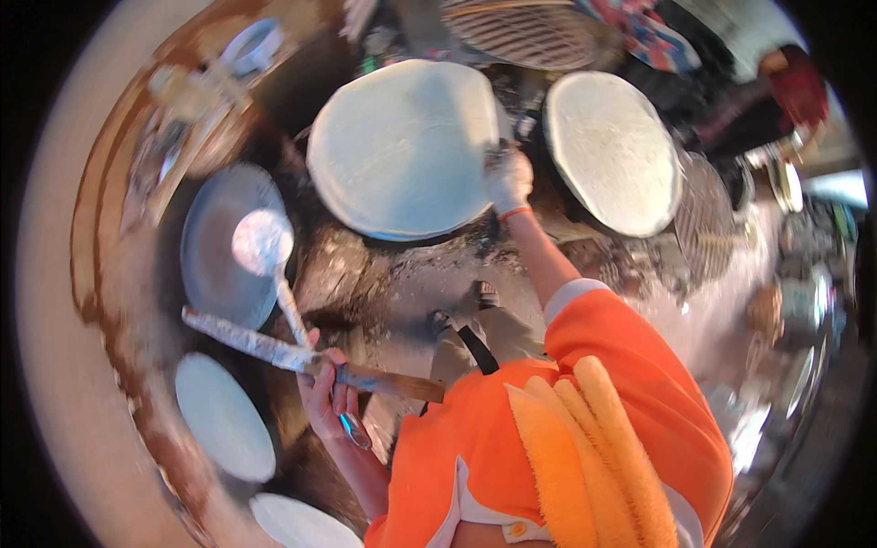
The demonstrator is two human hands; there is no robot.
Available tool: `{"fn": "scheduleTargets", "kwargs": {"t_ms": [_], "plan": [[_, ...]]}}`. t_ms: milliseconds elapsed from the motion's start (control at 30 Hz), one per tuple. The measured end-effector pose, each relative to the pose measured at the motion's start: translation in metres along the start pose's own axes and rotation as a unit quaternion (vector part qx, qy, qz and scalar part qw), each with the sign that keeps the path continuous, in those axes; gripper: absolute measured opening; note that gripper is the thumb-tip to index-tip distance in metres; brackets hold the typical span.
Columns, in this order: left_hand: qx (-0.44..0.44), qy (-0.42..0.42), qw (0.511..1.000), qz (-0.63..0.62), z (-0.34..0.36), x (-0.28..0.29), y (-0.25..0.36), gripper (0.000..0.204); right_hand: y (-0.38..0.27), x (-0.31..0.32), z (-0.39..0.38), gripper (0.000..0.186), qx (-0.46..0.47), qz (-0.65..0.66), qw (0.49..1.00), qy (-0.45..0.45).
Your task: The person scoops batter from a large metal bowl and pours it onto several hot, round griddles. They use a wooden stick to spread the batter into thin, circular crepes. Once cooked, the person flips the crepes and stacks them on a nearby surface.
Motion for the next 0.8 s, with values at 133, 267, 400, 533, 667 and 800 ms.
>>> {"fn": "scheduleTargets", "kwargs": {"t_ms": [133,267,400,533,667,800], "plan": [[-0.009,-0.052,0.999,0.004,0.025,0.035,-0.003,0.044,-0.035,-0.118,-0.09,0.023,0.245,-0.697,0.674,-0.002],[0.024,-0.061,0.998,-0.001,0.05,0.015,-0.014,0.043,-0.057,-0.134,-0.094,0.021,0.294,-0.721,0.628,0.018],[0.035,-0.067,0.997,0.014,0.055,-0.001,-0.019,0.046,-0.134,-0.174,-0.111,0.024,0.169,-0.479,0.861,0.032],[0.04,-0.036,0.996,0.07,0.044,-0.04,-0.025,0.046,-0.245,-0.143,-0.095,0.033,0.19,-0.471,0.855,0.108],[0.023,-0.004,0.994,0.103,0.037,-0.079,-0.049,0.039,-0.329,0.019,-0.013,0.043,0.279,-0.686,0.652,0.162],[0.121,0.056,0.975,0.178,0.04,-0.12,-0.087,0.044,-0.358,0.101,-0.001,0.036,0.186,-0.743,0.578,0.282]]}}
Point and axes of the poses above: each hand's wrist, its own z-axis towards the middle knuckle, its own x-axis out of the back of the hand, y = z × x, the point moved 2 cm from there along z, towards the middle knuckle, and after that the axes turned 3 degrees about -x, right-handed, at the moved point
